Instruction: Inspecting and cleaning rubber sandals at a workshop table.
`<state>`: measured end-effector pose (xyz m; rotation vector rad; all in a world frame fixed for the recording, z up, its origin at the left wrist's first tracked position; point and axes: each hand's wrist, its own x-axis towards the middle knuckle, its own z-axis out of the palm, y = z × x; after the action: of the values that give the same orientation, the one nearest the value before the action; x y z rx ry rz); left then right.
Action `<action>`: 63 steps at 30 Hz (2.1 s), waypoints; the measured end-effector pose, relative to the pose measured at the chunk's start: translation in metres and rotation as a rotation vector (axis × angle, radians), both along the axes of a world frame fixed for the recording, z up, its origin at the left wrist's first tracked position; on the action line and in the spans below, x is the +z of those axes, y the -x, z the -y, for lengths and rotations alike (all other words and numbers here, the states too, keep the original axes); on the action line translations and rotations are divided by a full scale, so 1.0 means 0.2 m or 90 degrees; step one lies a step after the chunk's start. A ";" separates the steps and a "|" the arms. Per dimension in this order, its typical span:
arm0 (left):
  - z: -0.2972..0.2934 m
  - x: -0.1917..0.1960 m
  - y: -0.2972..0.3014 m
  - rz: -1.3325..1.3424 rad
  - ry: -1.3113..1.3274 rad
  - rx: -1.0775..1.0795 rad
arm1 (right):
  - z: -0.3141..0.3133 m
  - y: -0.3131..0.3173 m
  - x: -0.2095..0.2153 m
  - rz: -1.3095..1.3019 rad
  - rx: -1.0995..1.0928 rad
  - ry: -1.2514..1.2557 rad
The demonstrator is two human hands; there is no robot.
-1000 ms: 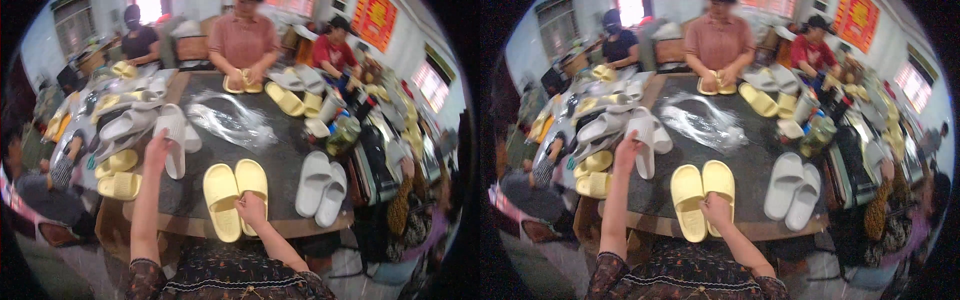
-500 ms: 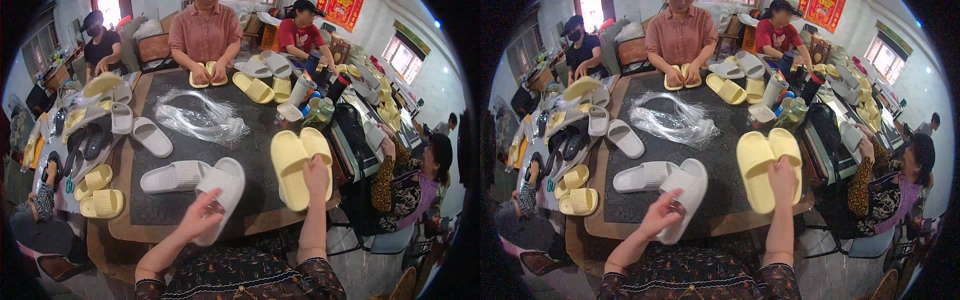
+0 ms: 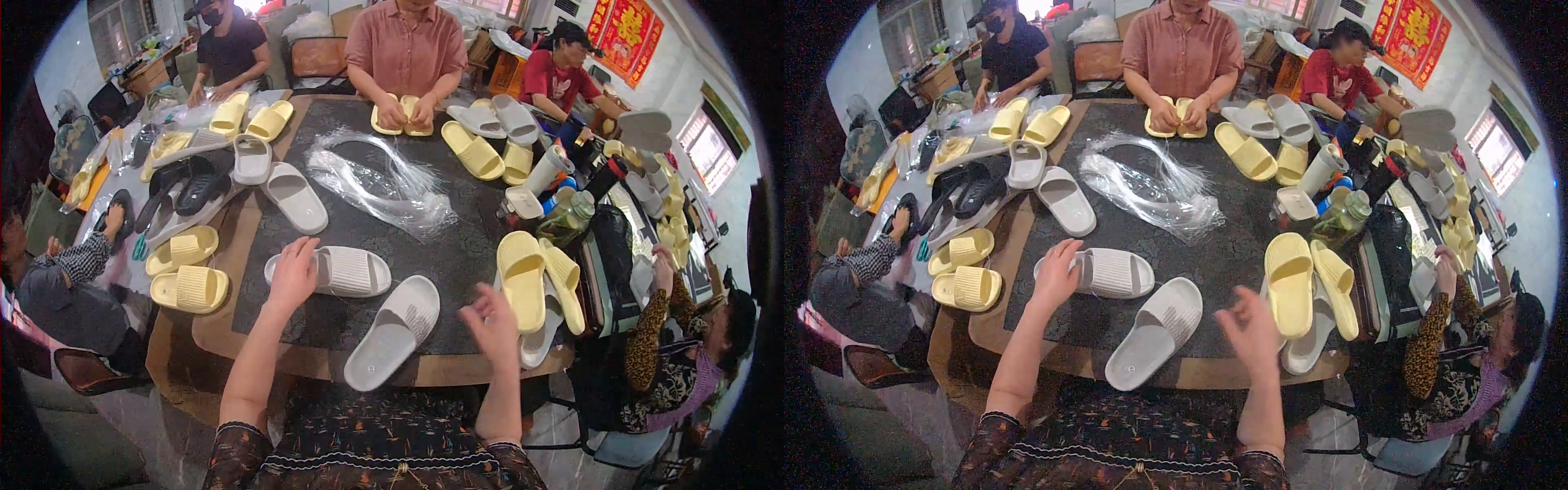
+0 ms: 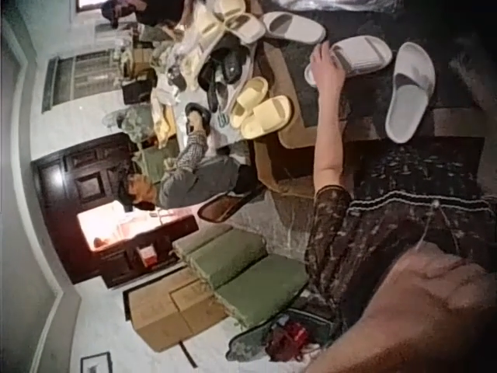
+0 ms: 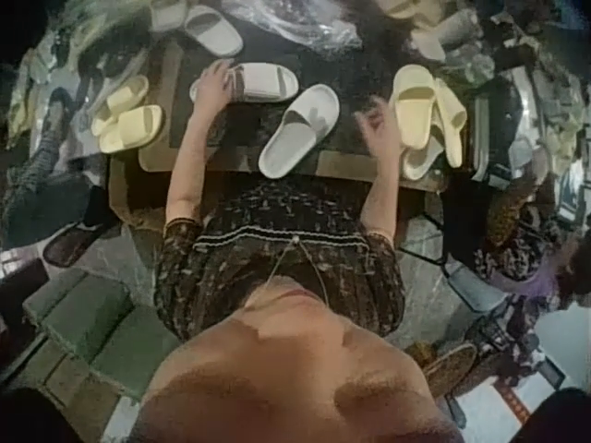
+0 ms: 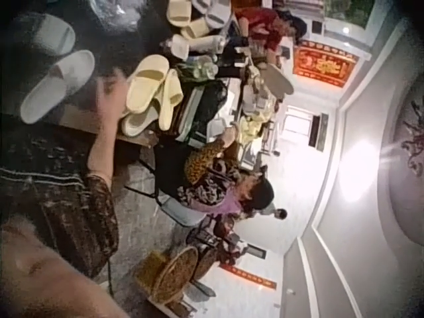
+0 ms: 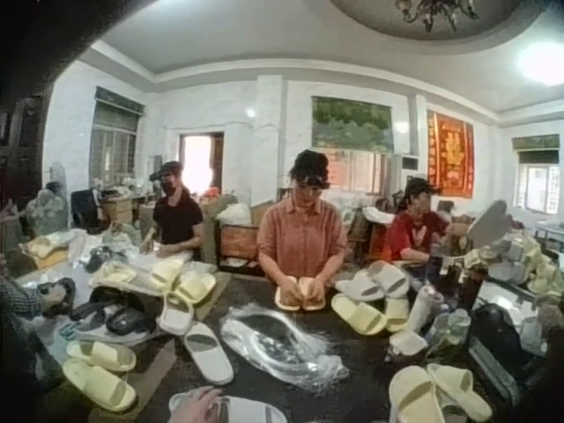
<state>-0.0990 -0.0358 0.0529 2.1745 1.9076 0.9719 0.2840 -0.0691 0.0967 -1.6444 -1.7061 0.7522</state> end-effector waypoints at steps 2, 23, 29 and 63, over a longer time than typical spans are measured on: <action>-0.06 -0.13 0.04 -0.046 0.006 -0.018 | 0.05 0.17 -0.08 0.035 0.175 -0.054; 0.27 0.08 -0.18 -0.067 0.307 0.006 | -0.11 0.39 -0.34 0.059 0.125 -0.245; 0.04 0.13 -0.23 -0.037 0.053 -0.090 | -0.10 0.47 -0.37 0.056 0.104 -0.277; -0.20 -0.19 -0.44 0.538 0.102 -0.027 | -0.51 0.67 -0.46 -0.555 0.103 0.043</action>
<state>-0.0104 0.0044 0.0149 1.3568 1.4414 1.3712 0.1496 0.0329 0.0040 -0.9684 -1.1753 1.3629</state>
